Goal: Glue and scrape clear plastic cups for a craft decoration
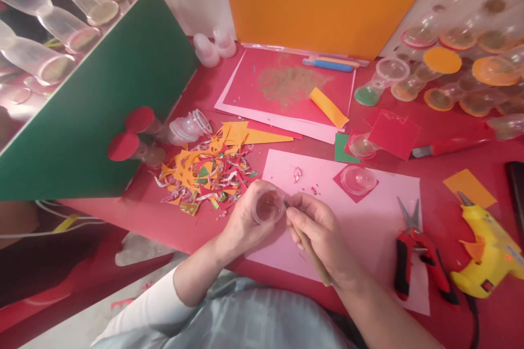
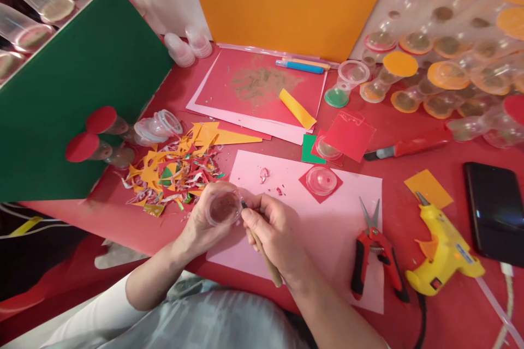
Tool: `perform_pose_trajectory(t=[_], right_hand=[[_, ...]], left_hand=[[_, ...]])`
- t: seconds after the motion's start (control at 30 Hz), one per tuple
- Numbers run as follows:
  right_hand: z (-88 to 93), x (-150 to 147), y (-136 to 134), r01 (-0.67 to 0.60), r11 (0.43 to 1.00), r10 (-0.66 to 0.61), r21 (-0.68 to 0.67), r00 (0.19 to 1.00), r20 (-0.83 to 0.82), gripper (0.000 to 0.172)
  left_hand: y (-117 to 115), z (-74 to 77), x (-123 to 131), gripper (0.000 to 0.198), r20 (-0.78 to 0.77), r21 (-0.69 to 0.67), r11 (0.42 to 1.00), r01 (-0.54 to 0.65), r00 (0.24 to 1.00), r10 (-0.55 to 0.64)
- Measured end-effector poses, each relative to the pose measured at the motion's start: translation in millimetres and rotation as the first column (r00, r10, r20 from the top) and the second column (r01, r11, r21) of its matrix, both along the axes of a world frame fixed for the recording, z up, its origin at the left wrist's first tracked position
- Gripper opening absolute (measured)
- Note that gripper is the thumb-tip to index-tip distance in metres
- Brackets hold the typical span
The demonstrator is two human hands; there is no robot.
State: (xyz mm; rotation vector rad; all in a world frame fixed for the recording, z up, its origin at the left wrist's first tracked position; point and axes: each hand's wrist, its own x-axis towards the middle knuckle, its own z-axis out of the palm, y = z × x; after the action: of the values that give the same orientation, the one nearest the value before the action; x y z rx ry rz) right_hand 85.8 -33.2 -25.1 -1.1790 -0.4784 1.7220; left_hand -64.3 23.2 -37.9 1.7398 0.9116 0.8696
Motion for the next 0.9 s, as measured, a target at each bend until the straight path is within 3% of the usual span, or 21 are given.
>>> perform_pose_trajectory(t=[0.2,0.3,0.5,0.9], right_hand=[[-1.2,0.7,-0.1,0.004,1.0,-0.004,-0.013,1.0,-0.021,0.026],[0.8,2.3,1.7,-0.002,1.0,0.001,-0.027,1.0,-0.029,0.027],[1.6,4.2,1.1,-0.039,0.999,0.039,-0.001,0.999,-0.03,0.026],[3.7,2.7,2.6,-0.067,0.998,0.067,-0.006,0.997,-0.041,0.027]], left_hand=[[-0.2,-1.1,-1.4,0.028,0.02,0.021,1.0,0.023,1.0,-0.024],[0.5,-1.2,-1.0,0.025,0.073,-0.036,0.998,0.044,0.996,-0.041],[2.4,-8.1,-1.6,0.025,0.14,-0.128,0.991,-0.03,0.989,0.048],[-0.5,-8.2,-1.3,0.025,0.169,-0.133,0.991,-0.02,0.985,0.043]])
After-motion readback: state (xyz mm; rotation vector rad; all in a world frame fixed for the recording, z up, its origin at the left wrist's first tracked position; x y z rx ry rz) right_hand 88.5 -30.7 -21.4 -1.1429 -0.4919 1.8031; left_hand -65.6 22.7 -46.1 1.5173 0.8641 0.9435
